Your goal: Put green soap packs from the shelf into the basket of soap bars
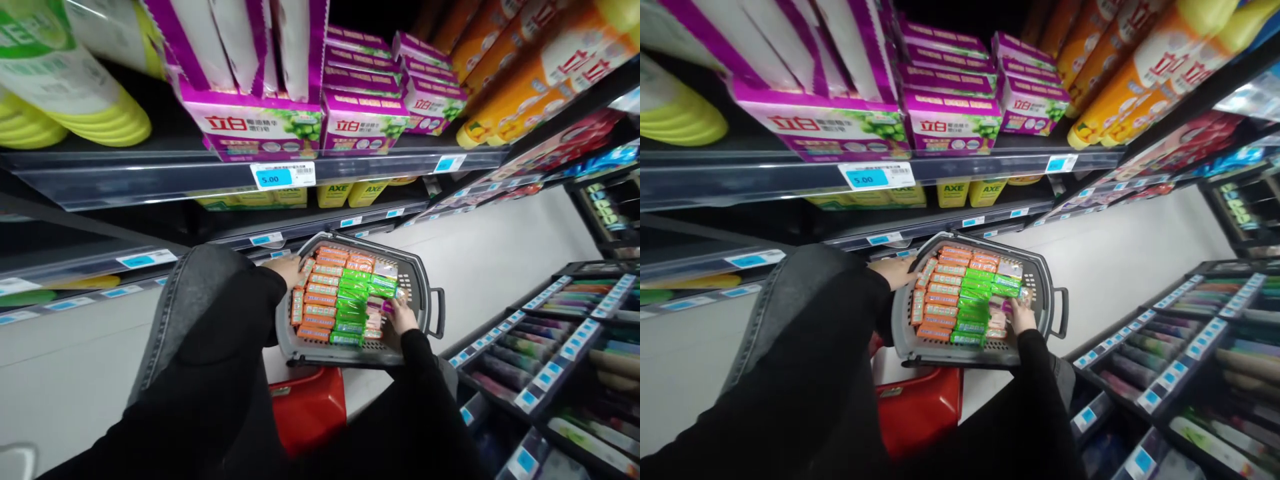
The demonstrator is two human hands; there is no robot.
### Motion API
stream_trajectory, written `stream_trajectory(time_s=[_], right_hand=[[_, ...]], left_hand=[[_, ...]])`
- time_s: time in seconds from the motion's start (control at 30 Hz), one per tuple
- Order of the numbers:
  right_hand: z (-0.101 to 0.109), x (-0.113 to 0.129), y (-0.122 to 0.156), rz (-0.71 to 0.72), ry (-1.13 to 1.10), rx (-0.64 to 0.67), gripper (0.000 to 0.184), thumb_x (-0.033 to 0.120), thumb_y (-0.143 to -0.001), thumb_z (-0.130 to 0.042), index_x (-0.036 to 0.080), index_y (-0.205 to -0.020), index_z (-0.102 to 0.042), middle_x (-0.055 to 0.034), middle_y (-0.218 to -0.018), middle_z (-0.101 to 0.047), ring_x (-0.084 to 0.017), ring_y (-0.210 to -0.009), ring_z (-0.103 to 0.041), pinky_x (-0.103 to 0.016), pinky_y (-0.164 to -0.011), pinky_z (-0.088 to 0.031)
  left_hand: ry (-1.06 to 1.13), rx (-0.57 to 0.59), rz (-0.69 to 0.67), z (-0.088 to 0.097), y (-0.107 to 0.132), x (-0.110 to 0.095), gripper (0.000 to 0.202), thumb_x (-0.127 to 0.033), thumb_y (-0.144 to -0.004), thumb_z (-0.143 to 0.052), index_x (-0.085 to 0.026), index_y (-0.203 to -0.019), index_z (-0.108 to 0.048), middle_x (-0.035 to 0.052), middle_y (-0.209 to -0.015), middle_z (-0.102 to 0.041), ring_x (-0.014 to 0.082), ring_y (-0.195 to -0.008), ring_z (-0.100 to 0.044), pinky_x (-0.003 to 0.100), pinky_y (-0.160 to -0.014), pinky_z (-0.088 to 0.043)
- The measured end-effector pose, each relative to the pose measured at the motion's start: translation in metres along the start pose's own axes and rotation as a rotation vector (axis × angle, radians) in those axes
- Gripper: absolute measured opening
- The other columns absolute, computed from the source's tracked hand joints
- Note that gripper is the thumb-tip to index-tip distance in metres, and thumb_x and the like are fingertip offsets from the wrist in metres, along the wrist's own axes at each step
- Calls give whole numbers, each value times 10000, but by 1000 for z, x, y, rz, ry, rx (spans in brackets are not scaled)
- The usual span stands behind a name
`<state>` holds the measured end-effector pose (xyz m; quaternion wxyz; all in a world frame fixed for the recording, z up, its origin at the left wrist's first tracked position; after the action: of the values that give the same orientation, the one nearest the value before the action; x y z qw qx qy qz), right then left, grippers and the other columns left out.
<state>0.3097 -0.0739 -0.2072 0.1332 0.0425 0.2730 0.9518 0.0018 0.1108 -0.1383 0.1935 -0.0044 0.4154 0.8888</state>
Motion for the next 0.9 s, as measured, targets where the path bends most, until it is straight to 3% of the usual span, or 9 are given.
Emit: stream_trajectory(time_s=[0.1,0.17,0.3,0.43,0.57,0.7,0.8,0.87,0.9], right_hand=[[-25,-7,-13,-40,-36,26,369,229,-907,-490,159,-1267,-526,-141,-1202,-614,-229,-1026,-625,-304,-857,-470],[-34,-5,-17,21,17,42,377,186,-918,-442,158,-1286,-522,-152,-1220,-601,-235,-1068,-600,-318,-899,-457],[-38,5,-18,118,185,32,423,116,-928,-332,158,-1307,-513,-169,-1238,-582,-259,-1179,-518,-365,-980,-415],[-40,7,-17,31,203,46,450,110,-932,-290,177,-1335,-478,-157,-1280,-553,-245,-1184,-510,-344,-962,-414],[-40,11,-15,-62,217,27,434,130,-943,-248,153,-1293,-504,-172,-1250,-556,-275,-1172,-507,-380,-940,-412],[-45,12,-13,-67,251,3,435,129,-942,-245,141,-1287,-508,-184,-1267,-537,-291,-1178,-485,-389,-938,-403],[-48,9,-13,-4,247,-1,456,117,-937,-257,140,-1332,-484,-175,-1286,-531,-289,-1167,-475,-392,-983,-375],[-48,3,-14,20,220,1,455,117,-935,-278,140,-1336,-490,-162,-1264,-549,-282,-1140,-487,-383,-1006,-361],[-47,-2,-15,14,207,0,450,117,-934,-284,138,-1328,-501,-158,-1253,-557,-284,-1141,-489,-386,-1022,-352]], left_hand=[[-4,36,34,-6,-4,4,595,-420,-947,-363,-99,-1447,-387,209,-1369,-517,330,-1242,-526,397,-1020,-411],[-11,52,54,-8,-6,4,597,-417,-946,-358,-101,-1451,-382,213,-1368,-514,341,-1230,-532,415,-1013,-415],[-24,54,57,-8,-9,-1,586,-397,-938,-370,-115,-1452,-381,213,-1395,-491,339,-1233,-527,419,-1008,-417],[1,54,42,-10,-10,-3,577,-403,-932,-394,-150,-1451,-386,194,-1383,-513,340,-1221,-536,418,-1004,-413],[9,43,68,-12,-7,9,562,-407,-928,-407,-146,-1425,-418,189,-1367,-531,334,-1216,-541,413,-993,-419],[11,45,86,-9,-3,16,558,-420,-938,-405,-144,-1422,-416,194,-1368,-523,347,-1215,-535,440,-987,-422],[88,10,62,-13,-2,-11,527,-332,-926,-461,-62,-1379,-457,245,-1328,-534,398,-1220,-511,519,-1005,-387],[242,27,-53,-28,-5,-57,434,-250,-911,-495,-29,-1280,-554,238,-1272,-583,377,-1223,-517,482,-1040,-371],[324,65,-134,-41,-9,-87,378,-231,-911,-501,-49,-1225,-605,201,-1240,-619,330,-1207,-544,410,-1046,-385]])
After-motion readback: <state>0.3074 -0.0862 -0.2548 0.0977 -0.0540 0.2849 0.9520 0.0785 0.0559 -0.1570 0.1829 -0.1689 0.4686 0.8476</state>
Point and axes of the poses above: each hand's wrist, its own y-axis away from the middle knuckle, its own z-axis out of the back of the hand, x = y × z, the point moved 8 cm from there along -y, towards the middle knuckle
